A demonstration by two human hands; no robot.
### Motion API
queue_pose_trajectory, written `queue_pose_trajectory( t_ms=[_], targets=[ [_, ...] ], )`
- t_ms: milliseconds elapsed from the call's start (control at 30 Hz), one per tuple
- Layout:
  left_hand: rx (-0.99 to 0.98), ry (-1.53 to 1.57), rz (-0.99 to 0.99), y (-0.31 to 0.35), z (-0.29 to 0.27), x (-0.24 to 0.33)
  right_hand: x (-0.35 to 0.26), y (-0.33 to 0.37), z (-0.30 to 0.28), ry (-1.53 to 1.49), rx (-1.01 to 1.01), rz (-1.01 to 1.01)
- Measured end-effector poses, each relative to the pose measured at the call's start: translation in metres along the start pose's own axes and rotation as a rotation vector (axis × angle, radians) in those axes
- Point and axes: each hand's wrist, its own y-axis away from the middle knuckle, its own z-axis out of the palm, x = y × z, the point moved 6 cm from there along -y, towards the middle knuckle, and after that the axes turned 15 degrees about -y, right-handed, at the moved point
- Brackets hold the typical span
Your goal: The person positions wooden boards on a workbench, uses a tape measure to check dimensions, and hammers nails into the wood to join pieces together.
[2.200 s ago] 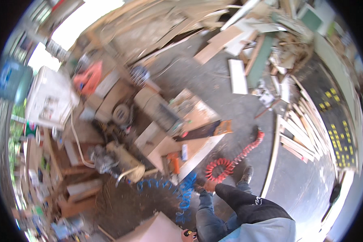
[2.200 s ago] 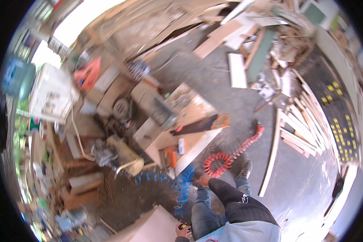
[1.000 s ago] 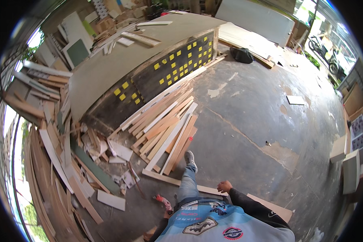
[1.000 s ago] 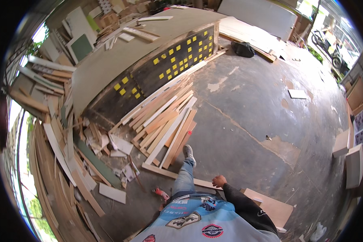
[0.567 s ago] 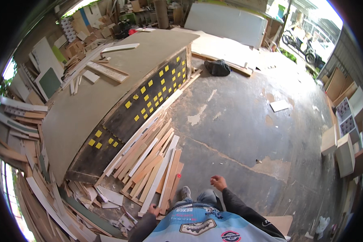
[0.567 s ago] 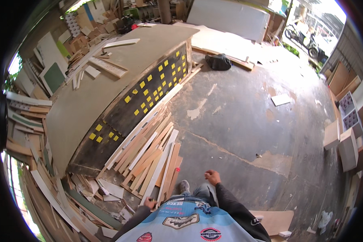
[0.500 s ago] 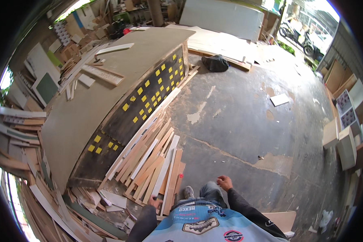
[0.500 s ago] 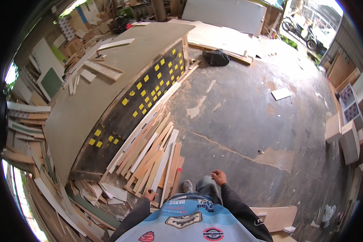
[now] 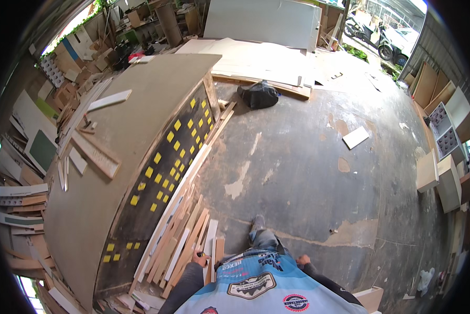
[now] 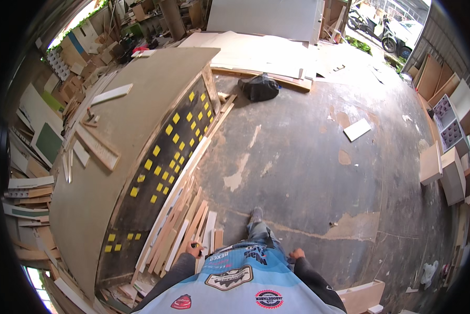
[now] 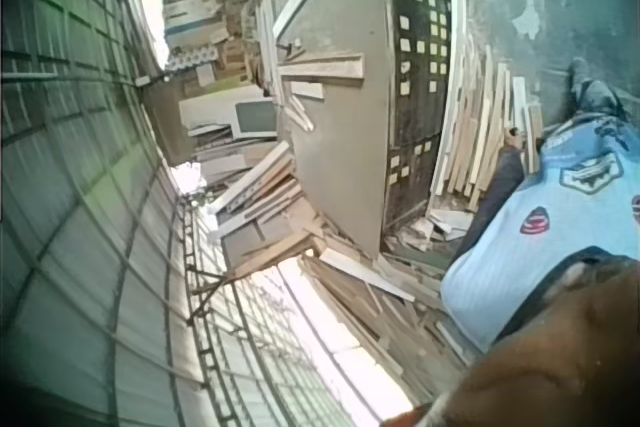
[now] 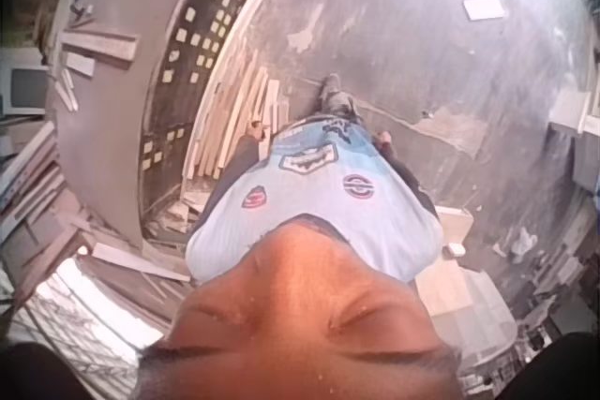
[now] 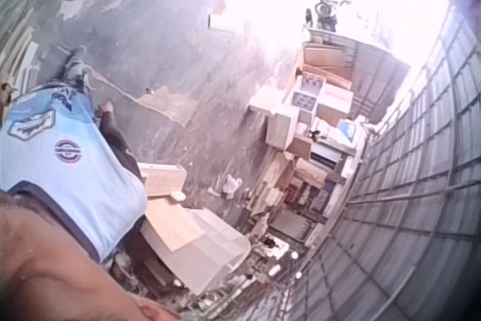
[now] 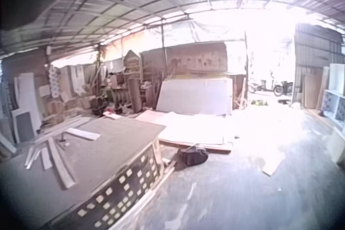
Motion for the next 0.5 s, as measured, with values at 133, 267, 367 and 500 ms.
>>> queue_pose_trajectory(
  t_ms=[133,267,367,500],
  targets=[
    [-0.087,-0.135,0.054,0.003,0.024,0.106,-0.128,-0.148,-0.158,-0.293,0.388,-0.131],
    [0.035,-0.195,0.219,-0.04,0.034,0.151,-0.303,-0.246,-0.293,-0.787,0.266,-0.263],
    [0.045,-0.247,0.146,-0.07,0.033,0.186,-0.4,-0.299,-0.338,-1.161,0.168,-0.248],
    [0.022,-0.374,0.145,-0.141,0.027,0.256,-0.478,-0.384,-0.376,-1.037,0.058,-0.311]
  ],
)
